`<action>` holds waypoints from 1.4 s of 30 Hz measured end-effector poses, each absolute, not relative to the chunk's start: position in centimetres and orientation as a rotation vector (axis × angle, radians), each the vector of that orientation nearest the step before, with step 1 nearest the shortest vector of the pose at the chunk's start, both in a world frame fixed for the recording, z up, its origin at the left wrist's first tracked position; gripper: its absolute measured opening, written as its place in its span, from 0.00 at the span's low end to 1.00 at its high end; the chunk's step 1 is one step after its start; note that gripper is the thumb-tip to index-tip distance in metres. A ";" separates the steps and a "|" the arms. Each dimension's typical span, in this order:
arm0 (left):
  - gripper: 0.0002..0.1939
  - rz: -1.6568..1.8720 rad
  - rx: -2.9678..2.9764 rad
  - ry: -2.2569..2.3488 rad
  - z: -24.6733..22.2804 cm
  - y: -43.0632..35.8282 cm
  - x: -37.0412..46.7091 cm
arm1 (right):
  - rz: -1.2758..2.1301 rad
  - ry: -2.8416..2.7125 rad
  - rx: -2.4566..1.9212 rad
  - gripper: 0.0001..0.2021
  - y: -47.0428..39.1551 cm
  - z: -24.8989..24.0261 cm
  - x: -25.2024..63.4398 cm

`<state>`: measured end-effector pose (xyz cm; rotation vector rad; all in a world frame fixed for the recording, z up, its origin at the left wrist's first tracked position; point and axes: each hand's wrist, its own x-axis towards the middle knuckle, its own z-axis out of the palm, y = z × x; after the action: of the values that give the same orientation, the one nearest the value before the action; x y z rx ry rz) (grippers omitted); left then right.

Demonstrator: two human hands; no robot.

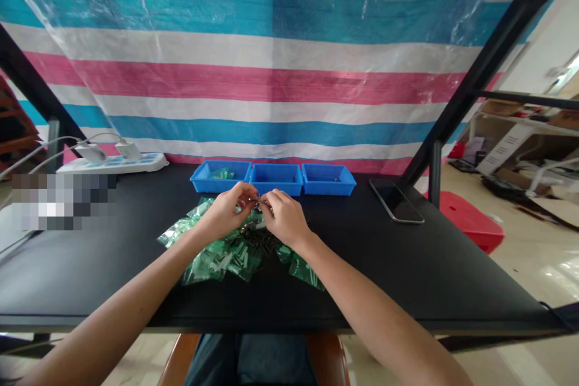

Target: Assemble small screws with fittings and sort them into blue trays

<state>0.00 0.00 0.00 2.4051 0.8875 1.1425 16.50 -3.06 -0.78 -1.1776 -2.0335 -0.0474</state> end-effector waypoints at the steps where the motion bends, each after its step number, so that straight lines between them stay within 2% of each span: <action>1: 0.11 1.139 2.405 0.894 0.0 0.0 0.0 | -0.048 -2.037 -1.178 0.04 -3.1 -0.8 16.5; 8: 0.10 1.094 2.408 0.907 0.0 -0.1 0.1 | -0.039 -2.059 -1.185 0.04 -3.2 -0.7 16.6; 15: 0.15 1.059 2.426 0.892 0.1 -0.4 0.2 | 0.004 -2.022 -1.208 0.06 -3.1 -0.6 16.7; 22: 0.04 1.027 2.497 0.957 0.1 -0.2 0.1 | 0.107 -1.975 -1.157 0.05 -3.1 -1.0 16.8; 38: 0.04 1.090 2.480 0.893 0.3 -0.5 0.1 | 0.435 -1.928 -1.120 0.08 -3.4 0.0 17.1; 42: 0.05 1.075 2.500 0.858 0.5 -0.6 0.1 | 0.411 -2.021 -1.104 0.07 -3.5 -0.1 17.3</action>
<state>0.08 -0.60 0.50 2.5002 0.8583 1.0752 17.26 -3.49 -0.10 -1.1036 -2.0214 0.4114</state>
